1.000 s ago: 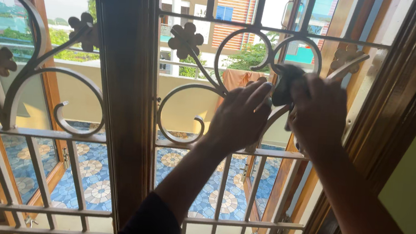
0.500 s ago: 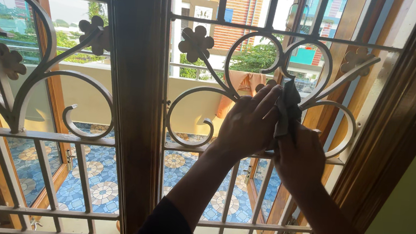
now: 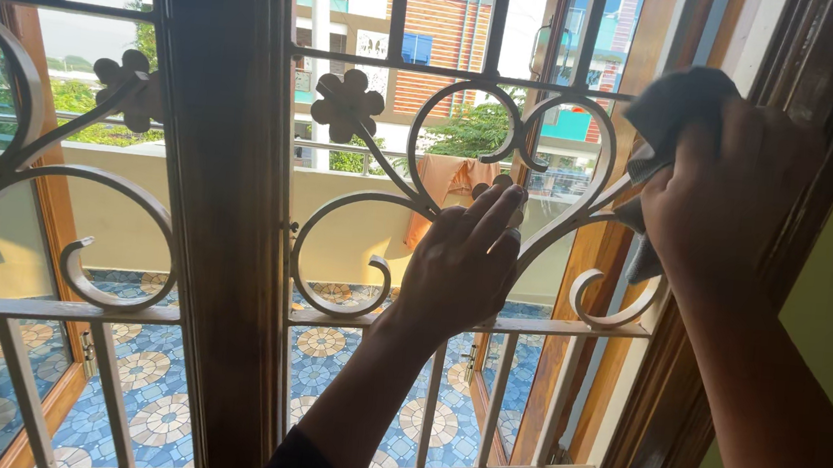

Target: The person wipes the metal window grille and the wooden window frame using a grey cloth. They clean the vertical bars, the decorative scrollwork, and the frame edges systematically from top to bottom.

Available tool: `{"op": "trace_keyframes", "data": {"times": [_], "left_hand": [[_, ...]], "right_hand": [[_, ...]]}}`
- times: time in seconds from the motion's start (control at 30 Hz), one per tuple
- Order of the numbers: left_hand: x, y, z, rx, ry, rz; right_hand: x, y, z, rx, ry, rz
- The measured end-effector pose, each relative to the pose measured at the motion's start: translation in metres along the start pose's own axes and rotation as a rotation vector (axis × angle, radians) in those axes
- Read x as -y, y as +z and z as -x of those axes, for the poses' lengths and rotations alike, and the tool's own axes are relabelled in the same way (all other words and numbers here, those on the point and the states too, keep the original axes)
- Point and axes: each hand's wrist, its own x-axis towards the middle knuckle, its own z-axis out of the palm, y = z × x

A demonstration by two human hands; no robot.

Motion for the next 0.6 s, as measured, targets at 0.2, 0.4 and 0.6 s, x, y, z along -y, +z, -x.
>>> {"op": "trace_keyframes", "data": {"times": [0.2, 0.4, 0.6], "left_hand": [[0.002, 0.004, 0.003, 0.002, -0.010, 0.028], [0.001, 0.005, 0.005, 0.011, 0.001, 0.016], [0.002, 0.006, 0.004, 0.029, 0.014, -0.004]], "right_hand": [[0.004, 0.023, 0.015, 0.122, 0.078, -0.135], [0.019, 0.016, 0.011, 0.143, -0.098, -0.139], [-0.029, 0.037, 0.014, 0.162, -0.042, -0.119]]}}
